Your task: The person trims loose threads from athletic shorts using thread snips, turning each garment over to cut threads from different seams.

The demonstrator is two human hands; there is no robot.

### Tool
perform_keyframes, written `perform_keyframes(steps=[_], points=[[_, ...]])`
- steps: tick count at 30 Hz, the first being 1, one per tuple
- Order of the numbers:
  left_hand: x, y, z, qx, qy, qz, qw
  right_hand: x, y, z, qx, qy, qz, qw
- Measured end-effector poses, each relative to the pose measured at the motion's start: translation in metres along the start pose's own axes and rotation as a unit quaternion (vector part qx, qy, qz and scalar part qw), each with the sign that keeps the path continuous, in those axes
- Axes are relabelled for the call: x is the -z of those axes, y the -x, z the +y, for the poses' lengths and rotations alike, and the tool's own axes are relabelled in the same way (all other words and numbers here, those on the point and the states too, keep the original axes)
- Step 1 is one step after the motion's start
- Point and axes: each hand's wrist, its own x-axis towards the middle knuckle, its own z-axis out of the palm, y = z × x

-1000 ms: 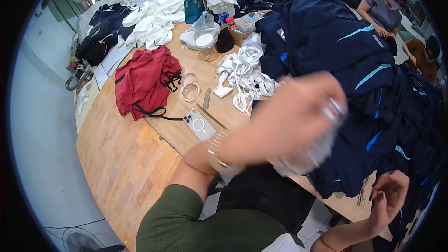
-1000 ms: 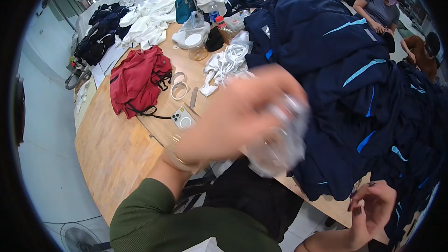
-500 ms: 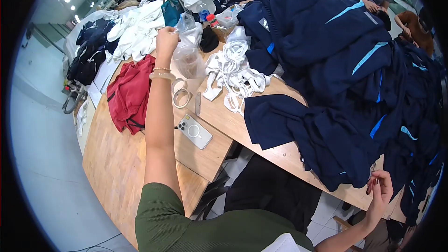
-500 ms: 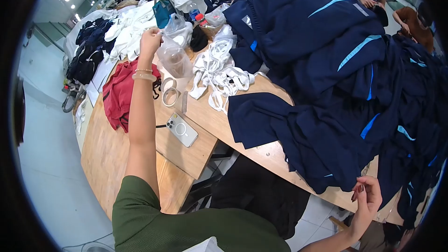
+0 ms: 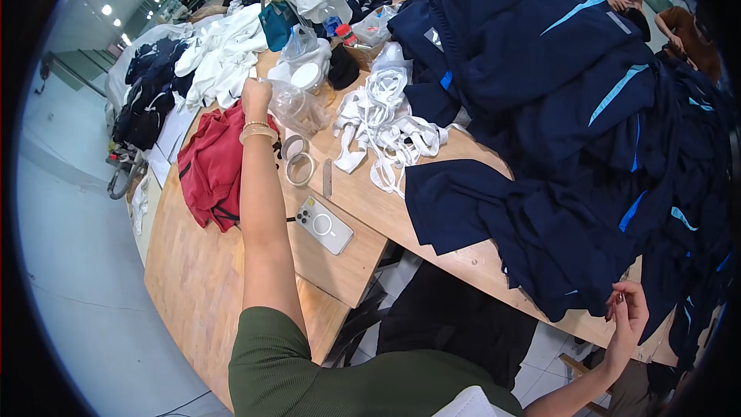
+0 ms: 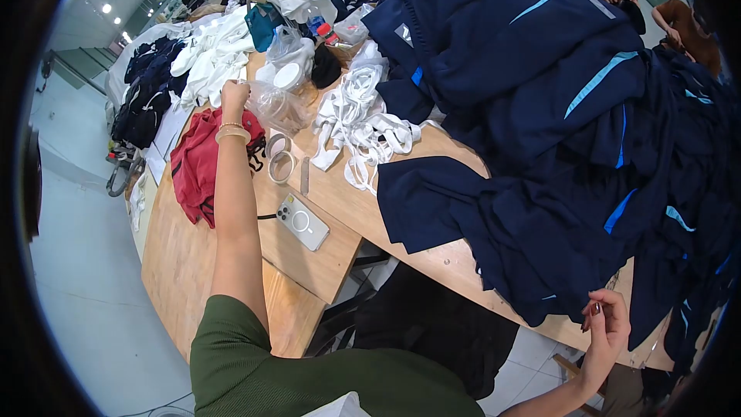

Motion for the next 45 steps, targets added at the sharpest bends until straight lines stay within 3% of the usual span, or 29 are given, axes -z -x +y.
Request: perform_keyframes(steps=[4, 6, 7, 9, 10, 12, 15, 18, 21, 29, 31, 32, 34, 35, 37, 41, 43, 45], points=[[0.006, 0.022, 0.022, 0.029, -0.023, 0.012, 0.999, -0.004, -0.006, -0.003, 0.001, 0.001, -0.004, 1.000], [0.012, 0.053, 0.055, -0.012, -0.130, 0.174, 0.976, -0.005, -0.007, -0.005, -0.001, 0.003, -0.003, 1.000], [0.006, 0.048, 0.056, -0.013, -0.128, 0.174, 0.976, -0.006, -0.008, -0.006, -0.003, 0.005, -0.004, 1.000], [-0.020, 0.028, 0.059, -0.187, -0.118, 0.192, 0.956, -0.007, -0.009, -0.008, -0.009, 0.008, -0.004, 1.000], [-0.033, 0.018, 0.063, -0.186, -0.115, 0.193, 0.957, -0.007, -0.009, -0.010, -0.016, 0.011, -0.007, 1.000], [-0.060, 0.001, 0.074, -0.185, -0.209, 0.038, 0.960, -0.010, -0.010, -0.014, -0.021, 0.006, -0.015, 1.000], [-0.093, 0.002, 0.078, -0.177, -0.294, -0.039, 0.938, -0.013, -0.011, -0.015, -0.058, -0.015, -0.029, 0.998], [-0.130, 0.002, 0.069, -0.204, -0.354, 0.007, 0.913, -0.009, -0.013, -0.006, -0.074, 0.001, -0.032, 0.997], [-0.156, -0.003, 0.053, -0.238, -0.328, 0.017, 0.914, -0.004, -0.017, 0.002, -0.068, 0.026, -0.021, 0.997], [-0.164, -0.020, 0.027, -0.156, -0.406, 0.005, 0.900, 0.000, -0.035, 0.011, -0.082, 0.039, -0.031, 0.995], [-0.167, -0.014, 0.031, -0.067, -0.482, 0.065, 0.871, -0.002, -0.037, 0.010, -0.090, 0.052, -0.026, 0.994], [-0.170, -0.009, 0.035, -0.069, -0.481, 0.064, 0.872, -0.001, -0.038, 0.011, -0.090, 0.052, -0.024, 0.994], [-0.166, 0.004, 0.049, -0.202, -0.437, 0.007, 0.876, 0.000, -0.038, 0.013, -0.093, 0.048, -0.024, 0.994], [-0.175, 0.003, 0.046, -0.204, -0.437, 0.007, 0.876, 0.000, -0.039, 0.012, -0.094, 0.047, -0.022, 0.994], [-0.211, -0.002, 0.028, -0.334, -0.337, -0.152, 0.867, -0.001, -0.039, 0.009, -0.085, 0.059, -0.017, 0.994], [-0.277, -0.027, -0.017, -0.285, -0.206, -0.168, 0.921, 0.001, -0.034, 0.004, -0.106, 0.070, 0.000, 0.992], [-0.259, -0.032, -0.005, -0.283, -0.049, -0.061, 0.956, 0.002, -0.033, 0.002, -0.091, 0.061, 0.001, 0.994], [-0.180, -0.032, 0.046, -0.171, 0.067, -0.116, 0.976, 0.003, -0.033, 0.003, -0.101, 0.064, 0.003, 0.993]])
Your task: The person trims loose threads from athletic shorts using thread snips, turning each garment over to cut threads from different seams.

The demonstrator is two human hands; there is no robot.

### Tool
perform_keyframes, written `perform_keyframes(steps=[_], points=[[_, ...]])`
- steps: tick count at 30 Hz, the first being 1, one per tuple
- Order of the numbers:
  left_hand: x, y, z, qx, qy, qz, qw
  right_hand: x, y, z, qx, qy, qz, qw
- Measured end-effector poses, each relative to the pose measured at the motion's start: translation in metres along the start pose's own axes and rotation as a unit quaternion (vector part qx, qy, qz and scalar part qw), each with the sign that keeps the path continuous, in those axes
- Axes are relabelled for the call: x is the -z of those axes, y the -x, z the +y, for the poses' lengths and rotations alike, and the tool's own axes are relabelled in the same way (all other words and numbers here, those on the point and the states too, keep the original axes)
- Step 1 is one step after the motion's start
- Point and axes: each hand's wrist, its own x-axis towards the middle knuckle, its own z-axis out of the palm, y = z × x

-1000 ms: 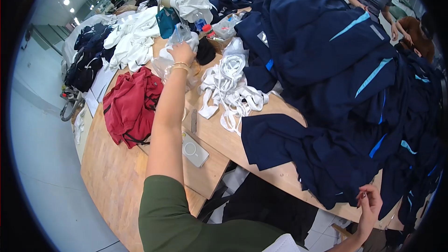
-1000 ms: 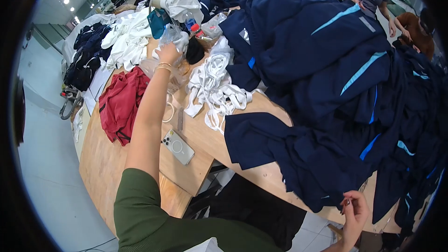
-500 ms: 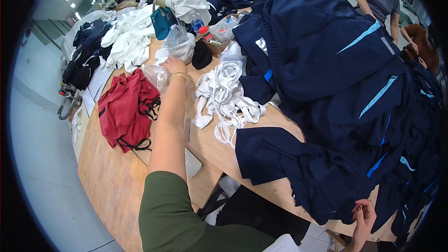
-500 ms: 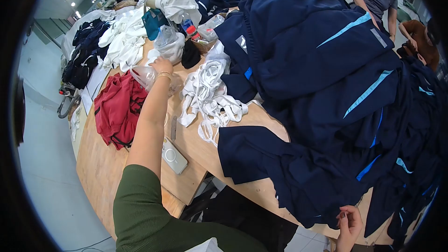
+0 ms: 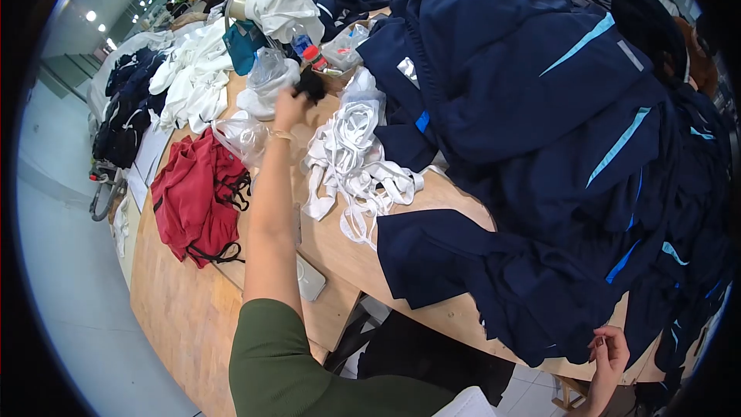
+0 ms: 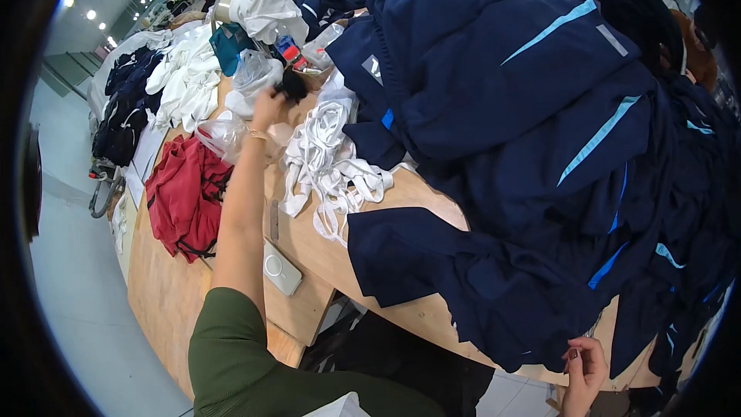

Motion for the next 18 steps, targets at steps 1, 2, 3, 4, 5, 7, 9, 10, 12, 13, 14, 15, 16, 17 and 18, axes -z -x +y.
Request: perform_keyframes(steps=[1, 2, 3, 4, 5, 7, 9, 10, 12, 13, 14, 15, 16, 17, 18], points=[[0.022, -0.003, 0.010, -0.048, 0.008, 0.090, 0.995, 0.000, -0.002, 0.000, -0.004, 0.003, 0.001, 1.000], [0.040, -0.008, 0.014, -0.094, 0.017, 0.179, 0.979, -0.002, -0.003, 0.000, -0.004, 0.004, -0.002, 1.000], [0.057, -0.019, 0.016, -0.136, 0.041, 0.230, 0.963, -0.004, -0.005, 0.001, 0.002, 0.001, -0.008, 1.000], [0.074, -0.027, 0.019, -0.178, 0.066, 0.281, 0.941, -0.006, -0.008, 0.002, 0.009, -0.002, -0.013, 1.000], [0.092, -0.021, 0.037, -0.159, 0.061, 0.288, 0.942, -0.009, -0.009, 0.000, 0.012, -0.003, -0.016, 1.000], [0.113, -0.018, 0.057, -0.162, 0.028, 0.288, 0.943, -0.013, -0.010, -0.002, 0.018, -0.013, -0.024, 0.999], [0.118, -0.023, 0.060, -0.173, 0.007, 0.289, 0.942, -0.015, -0.009, -0.003, 0.018, -0.010, -0.024, 1.000], [0.118, -0.026, 0.060, -0.183, -0.014, 0.287, 0.940, -0.015, -0.008, -0.003, 0.014, -0.005, -0.022, 1.000], [0.121, -0.026, 0.063, -0.188, -0.029, 0.274, 0.943, -0.013, -0.007, 0.000, 0.017, -0.007, -0.020, 1.000], [0.122, -0.021, 0.071, -0.188, -0.044, 0.282, 0.940, -0.011, -0.005, 0.002, 0.019, -0.008, -0.020, 1.000], [0.123, -0.015, 0.078, -0.187, -0.060, 0.289, 0.937, -0.009, -0.004, 0.004, 0.018, -0.007, -0.020, 1.000], [0.122, -0.009, 0.081, -0.187, -0.060, 0.289, 0.937, -0.007, -0.003, 0.006, 0.020, -0.006, -0.015, 1.000], [0.123, -0.002, 0.086, -0.152, -0.075, 0.252, 0.953, -0.007, -0.003, 0.007, 0.022, -0.005, -0.009, 1.000], [0.123, 0.001, 0.088, -0.116, -0.090, 0.214, 0.966, -0.008, -0.003, 0.007, 0.023, -0.006, -0.010, 1.000], [0.121, -0.003, 0.080, -0.116, -0.090, 0.213, 0.966, -0.008, -0.003, 0.005, 0.024, -0.004, -0.011, 1.000]])
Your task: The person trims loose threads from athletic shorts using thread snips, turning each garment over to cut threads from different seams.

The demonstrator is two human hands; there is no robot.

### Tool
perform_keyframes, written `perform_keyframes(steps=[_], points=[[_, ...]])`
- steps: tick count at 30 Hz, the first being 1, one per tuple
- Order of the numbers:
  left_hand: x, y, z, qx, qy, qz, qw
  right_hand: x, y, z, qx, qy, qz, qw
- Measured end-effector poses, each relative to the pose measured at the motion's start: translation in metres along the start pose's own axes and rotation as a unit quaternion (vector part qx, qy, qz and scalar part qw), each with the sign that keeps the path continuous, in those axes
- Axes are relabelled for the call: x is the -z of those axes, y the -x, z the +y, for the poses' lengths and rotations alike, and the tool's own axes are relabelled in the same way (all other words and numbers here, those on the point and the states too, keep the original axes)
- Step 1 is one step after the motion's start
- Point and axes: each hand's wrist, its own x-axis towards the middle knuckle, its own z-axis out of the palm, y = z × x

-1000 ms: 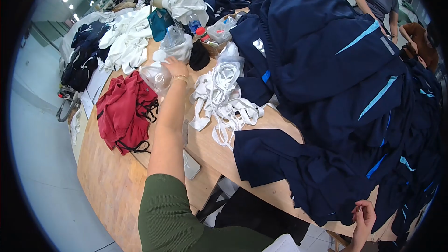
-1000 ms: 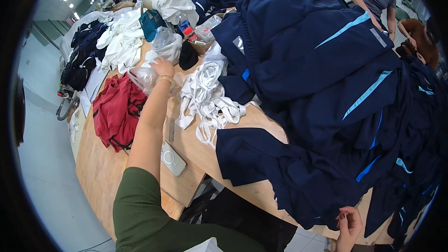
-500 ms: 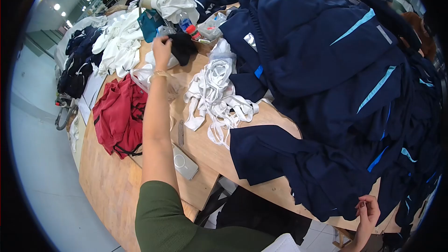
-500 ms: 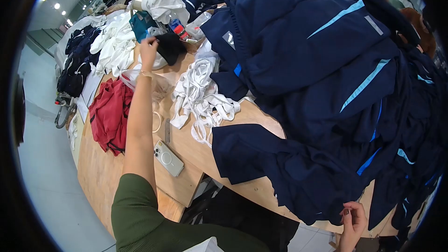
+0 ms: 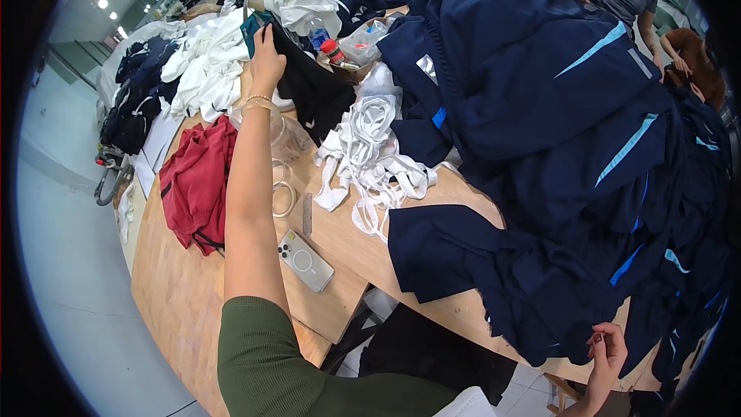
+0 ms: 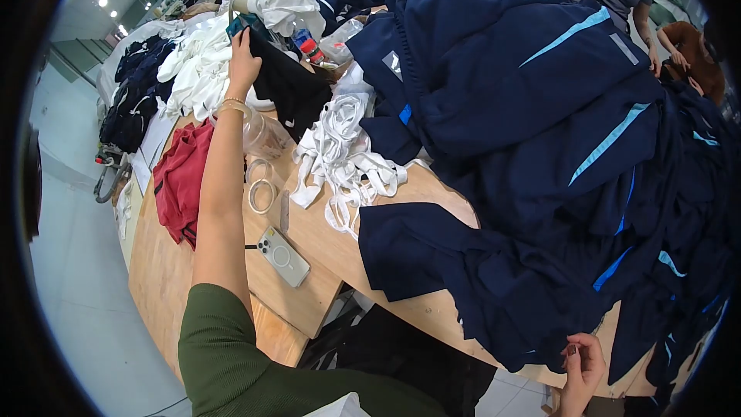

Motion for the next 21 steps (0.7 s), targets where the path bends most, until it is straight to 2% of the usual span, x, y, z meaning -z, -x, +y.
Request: perform_keyframes(steps=[2, 4, 6, 7, 9, 11, 12, 13, 14, 18, 19, 21], points=[[-0.016, -0.002, -0.025, -0.077, -0.010, -0.036, 0.996, 0.001, 0.000, 0.000, 0.001, 0.003, -0.003, 1.000], [-0.018, 0.006, -0.023, -0.085, -0.040, -0.056, 0.994, 0.000, -0.001, 0.001, -0.006, 0.004, -0.003, 1.000], [-0.024, 0.020, -0.019, -0.017, -0.265, -0.157, 0.951, -0.002, -0.002, 0.000, -0.006, 0.003, -0.008, 1.000], [-0.046, 0.034, -0.028, -0.034, -0.319, -0.094, 0.942, -0.003, -0.003, -0.001, -0.006, 0.003, -0.010, 1.000], [-0.061, 0.058, -0.013, -0.092, -0.329, -0.048, 0.939, -0.005, -0.004, -0.002, -0.005, -0.001, -0.013, 1.000], [-0.076, 0.071, 0.006, -0.128, -0.251, -0.125, 0.951, -0.007, -0.003, -0.003, -0.004, -0.005, -0.017, 1.000], [-0.099, 0.080, -0.009, -0.110, -0.093, -0.219, 0.965, -0.007, -0.003, -0.003, -0.006, -0.001, -0.012, 1.000], [-0.111, 0.093, -0.012, -0.080, -0.080, -0.275, 0.955, -0.007, -0.003, -0.003, -0.006, 0.003, -0.008, 1.000], [-0.139, 0.109, -0.034, -0.088, -0.098, -0.266, 0.955, -0.006, -0.002, -0.003, -0.004, 0.004, -0.010, 1.000], [-0.131, 0.144, -0.025, 0.095, -0.120, -0.253, 0.955, -0.001, 0.000, 0.004, -0.004, 0.020, 0.011, 1.000], [-0.136, 0.145, -0.031, 0.097, -0.120, -0.254, 0.955, -0.001, 0.000, 0.005, -0.001, 0.020, 0.014, 1.000], [-0.147, 0.146, -0.047, 0.156, -0.124, -0.354, 0.914, -0.002, -0.002, 0.003, -0.006, 0.021, 0.002, 1.000]])
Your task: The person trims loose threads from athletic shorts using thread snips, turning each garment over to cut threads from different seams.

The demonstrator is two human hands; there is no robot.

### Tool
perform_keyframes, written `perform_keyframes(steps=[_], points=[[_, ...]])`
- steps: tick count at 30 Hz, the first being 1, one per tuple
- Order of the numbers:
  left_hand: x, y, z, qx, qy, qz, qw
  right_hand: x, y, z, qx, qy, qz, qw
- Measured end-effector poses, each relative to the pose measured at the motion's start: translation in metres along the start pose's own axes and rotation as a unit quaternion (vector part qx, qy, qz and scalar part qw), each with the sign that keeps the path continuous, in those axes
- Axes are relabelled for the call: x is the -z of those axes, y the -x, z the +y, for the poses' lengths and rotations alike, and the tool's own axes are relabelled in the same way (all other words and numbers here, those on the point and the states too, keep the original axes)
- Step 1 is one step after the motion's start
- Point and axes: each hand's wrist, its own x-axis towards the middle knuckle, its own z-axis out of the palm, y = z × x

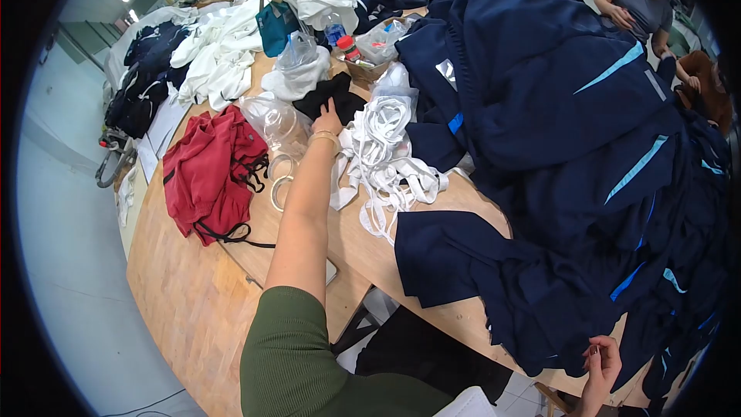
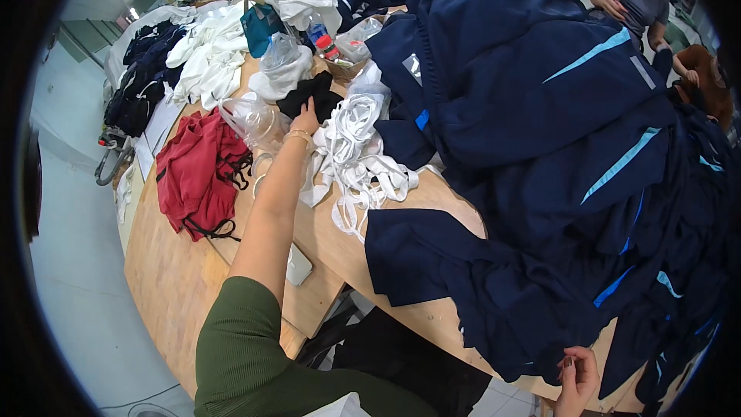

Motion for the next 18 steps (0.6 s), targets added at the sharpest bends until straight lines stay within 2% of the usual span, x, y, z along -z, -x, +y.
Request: perform_keyframes(steps=[1, 3, 5, 7, 8, 9, 10, 12, 14, 15, 17, 18], points=[[-0.005, -0.002, -0.004, 0.003, -0.001, 0.002, 1.000, -0.002, -0.001, -0.001, -0.003, -0.002, -0.009, 1.000], [-0.010, -0.006, -0.003, 0.017, -0.012, -0.069, 0.997, -0.006, -0.004, -0.004, -0.008, -0.005, -0.016, 1.000], [-0.010, -0.008, -0.003, 0.014, 0.015, -0.049, 0.999, -0.006, -0.004, -0.006, -0.017, -0.006, -0.022, 1.000], [0.010, -0.012, -0.004, -0.120, -0.034, -0.036, 0.992, -0.005, -0.004, -0.004, -0.012, -0.003, -0.010, 1.000], [0.070, 0.044, 0.022, -0.123, 0.019, 0.042, 0.991, -0.003, -0.003, -0.005, -0.013, -0.002, -0.014, 1.000], [0.090, 0.065, 0.024, -0.127, 0.135, 0.150, 0.971, 0.000, 0.000, -0.009, -0.001, -0.001, -0.014, 1.000], [0.117, 0.092, 0.028, -0.111, 0.211, 0.232, 0.943, 0.002, 0.000, -0.011, 0.012, -0.001, -0.014, 1.000], [0.140, 0.129, 0.010, -0.048, 0.306, 0.456, 0.835, 0.001, -0.002, -0.012, 0.013, 0.000, -0.023, 1.000], [0.149, 0.153, -0.012, 0.089, 0.208, 0.568, 0.791, -0.002, -0.005, -0.009, 0.014, 0.001, -0.031, 0.999], [0.132, 0.144, -0.035, 0.129, 0.222, 0.562, 0.786, -0.005, -0.009, -0.003, 0.010, -0.004, -0.029, 1.000], [0.106, 0.117, -0.067, 0.190, 0.210, 0.458, 0.843, -0.005, -0.010, 0.000, 0.007, -0.007, -0.028, 1.000], [0.104, 0.113, -0.070, 0.192, 0.210, 0.459, 0.842, -0.003, -0.010, 0.000, 0.012, -0.006, -0.032, 0.999]])
